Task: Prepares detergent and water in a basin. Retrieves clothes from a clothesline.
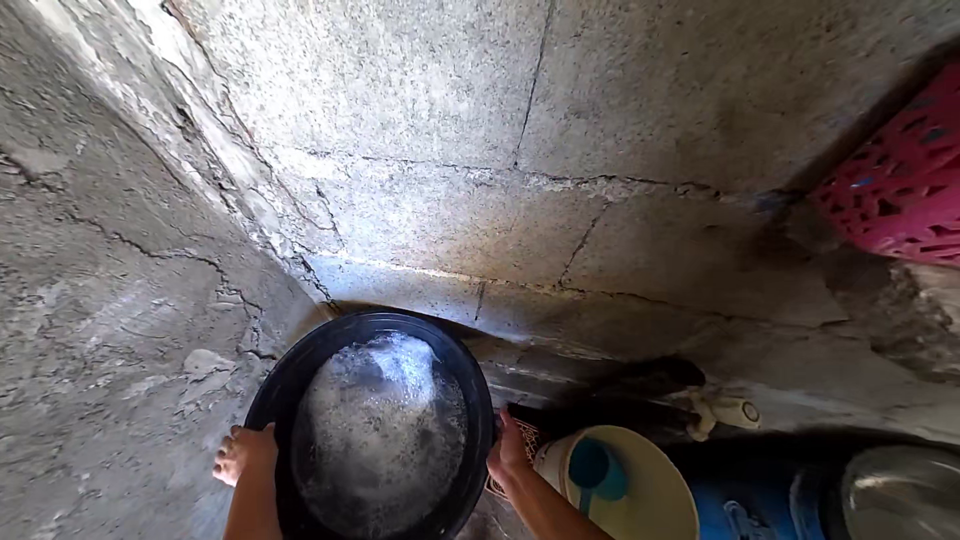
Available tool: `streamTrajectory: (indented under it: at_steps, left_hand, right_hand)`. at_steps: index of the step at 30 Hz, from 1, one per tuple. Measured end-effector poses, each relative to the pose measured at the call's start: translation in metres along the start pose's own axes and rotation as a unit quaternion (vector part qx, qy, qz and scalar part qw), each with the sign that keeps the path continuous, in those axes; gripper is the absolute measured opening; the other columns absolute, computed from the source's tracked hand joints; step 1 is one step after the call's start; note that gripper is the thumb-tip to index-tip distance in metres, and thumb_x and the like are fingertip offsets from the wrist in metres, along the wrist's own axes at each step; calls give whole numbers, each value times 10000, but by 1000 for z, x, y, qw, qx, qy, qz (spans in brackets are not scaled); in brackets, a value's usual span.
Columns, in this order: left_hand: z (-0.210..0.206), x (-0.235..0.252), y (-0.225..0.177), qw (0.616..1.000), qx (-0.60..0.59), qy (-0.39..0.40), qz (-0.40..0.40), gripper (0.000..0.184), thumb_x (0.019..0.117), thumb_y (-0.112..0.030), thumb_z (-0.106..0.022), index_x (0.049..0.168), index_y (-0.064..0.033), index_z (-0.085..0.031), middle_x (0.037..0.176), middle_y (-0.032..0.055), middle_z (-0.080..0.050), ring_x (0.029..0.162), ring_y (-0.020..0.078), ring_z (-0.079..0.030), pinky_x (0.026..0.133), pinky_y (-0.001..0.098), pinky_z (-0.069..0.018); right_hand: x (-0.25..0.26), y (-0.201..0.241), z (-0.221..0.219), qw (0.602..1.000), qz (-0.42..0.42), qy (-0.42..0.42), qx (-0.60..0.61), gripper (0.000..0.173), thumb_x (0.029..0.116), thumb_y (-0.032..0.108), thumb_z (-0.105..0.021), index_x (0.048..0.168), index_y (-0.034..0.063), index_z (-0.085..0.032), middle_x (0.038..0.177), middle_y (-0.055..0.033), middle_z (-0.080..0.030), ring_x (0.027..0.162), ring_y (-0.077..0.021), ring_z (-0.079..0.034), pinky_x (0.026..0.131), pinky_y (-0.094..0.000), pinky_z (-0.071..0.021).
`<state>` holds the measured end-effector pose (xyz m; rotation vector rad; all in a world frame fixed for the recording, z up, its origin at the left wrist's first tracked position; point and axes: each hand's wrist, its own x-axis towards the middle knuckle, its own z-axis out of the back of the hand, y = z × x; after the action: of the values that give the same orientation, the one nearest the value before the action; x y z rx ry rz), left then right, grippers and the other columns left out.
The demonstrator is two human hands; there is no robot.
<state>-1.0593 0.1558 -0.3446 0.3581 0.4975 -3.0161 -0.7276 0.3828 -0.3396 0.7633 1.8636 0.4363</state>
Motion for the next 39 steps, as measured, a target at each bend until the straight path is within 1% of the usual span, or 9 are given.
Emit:
streamTrajectory:
  at_steps: [2, 4, 10, 12, 17, 22, 27, 32, 39]
  left_hand:
    - [4, -28, -16, 996, 8, -19, -85, 819, 973, -389, -684, 1571, 40, -324, 1640, 339, -217, 1523, 516, -218, 1203, 712, -138]
    - [6, -76, -34, 983, 3, 2, -185, 775, 979, -384, -683, 1548, 45, -377, 1631, 362, -209, 1519, 543, -198, 1204, 729, -107]
    - [-32, -223, -52, 913, -10, 167, -373, 637, 965, -344, -703, 1471, 1, -530, 1588, 345, -335, 1476, 545, -308, 1199, 721, -184]
    - [-52, -259, -52, 887, -8, 164, -432, 637, 956, -341, -705, 1469, -3, -536, 1586, 337, -347, 1484, 537, -303, 1198, 723, -165]
    - [-98, -327, -62, 804, -60, 137, -576, 543, 900, -228, -754, 1349, 52, -631, 1463, 354, -501, 1373, 569, -454, 1136, 731, -299]
    - [-157, -396, -97, 753, 34, 330, -569, 437, 996, -192, -642, 1379, 19, -619, 1565, 302, -410, 1490, 478, -335, 1237, 576, -259]
    - [-268, -469, -135, 690, 160, 463, -532, 453, 1053, -220, -563, 1432, 28, -550, 1567, 254, -431, 1474, 389, -402, 1222, 488, -330]
    - [-393, -529, -154, 663, 255, 464, -529, 413, 1038, -134, -550, 1417, 31, -545, 1500, 249, -498, 1400, 422, -477, 1106, 576, -453]
    - [-494, -552, -141, 655, 398, 483, -424, 405, 979, -178, -627, 1332, 20, -635, 1457, 267, -542, 1369, 460, -496, 1083, 634, -436]
  right_hand:
    - [1, -4, -5, 1000, 4, 9, 8, 616, 1097, 514, -287, 1316, 5, -557, 1177, -166, -656, 1057, -237, -647, 904, -449, -542]
    - [4, -3, -7, 1000, 2, 16, 13, 656, 1089, 545, -270, 1299, -2, -566, 1167, -174, -662, 1048, -245, -652, 896, -458, -546]
    - [12, 15, 29, 989, -30, 68, -130, 599, 1108, 462, -315, 1465, 0, -448, 1431, -196, -531, 1273, -280, -534, 1045, -464, -436]
    - [5, 25, 57, 972, -30, 71, -221, 545, 1104, 362, -428, 1519, 11, -386, 1540, -218, -443, 1399, -342, -455, 1118, -528, -381]
    - [-16, 38, 182, 926, 6, 71, -371, 510, 1071, 253, -532, 1478, -42, -441, 1505, -258, -471, 1369, -352, -494, 1112, -504, -420]
    - [-27, 102, 297, 910, 182, -97, -360, 481, 1020, 131, -590, 1437, -82, -481, 1457, -285, -508, 1320, -367, -537, 1100, -473, -450]
    - [-9, 242, 303, 732, 505, -150, -432, 613, 969, 245, -619, 1447, -103, -459, 1504, -327, -436, 1407, -417, -434, 1158, -489, -388]
    - [23, 302, 280, 598, 402, -55, -691, 636, 1032, 495, -513, 1528, 98, -475, 1613, -151, -395, 1512, -388, -300, 1221, -595, -214]
    - [56, 284, 300, 589, 511, -9, -626, 338, 1061, 265, -489, 1222, 70, -714, 1424, -153, -601, 1373, -361, -506, 1152, -530, -371]
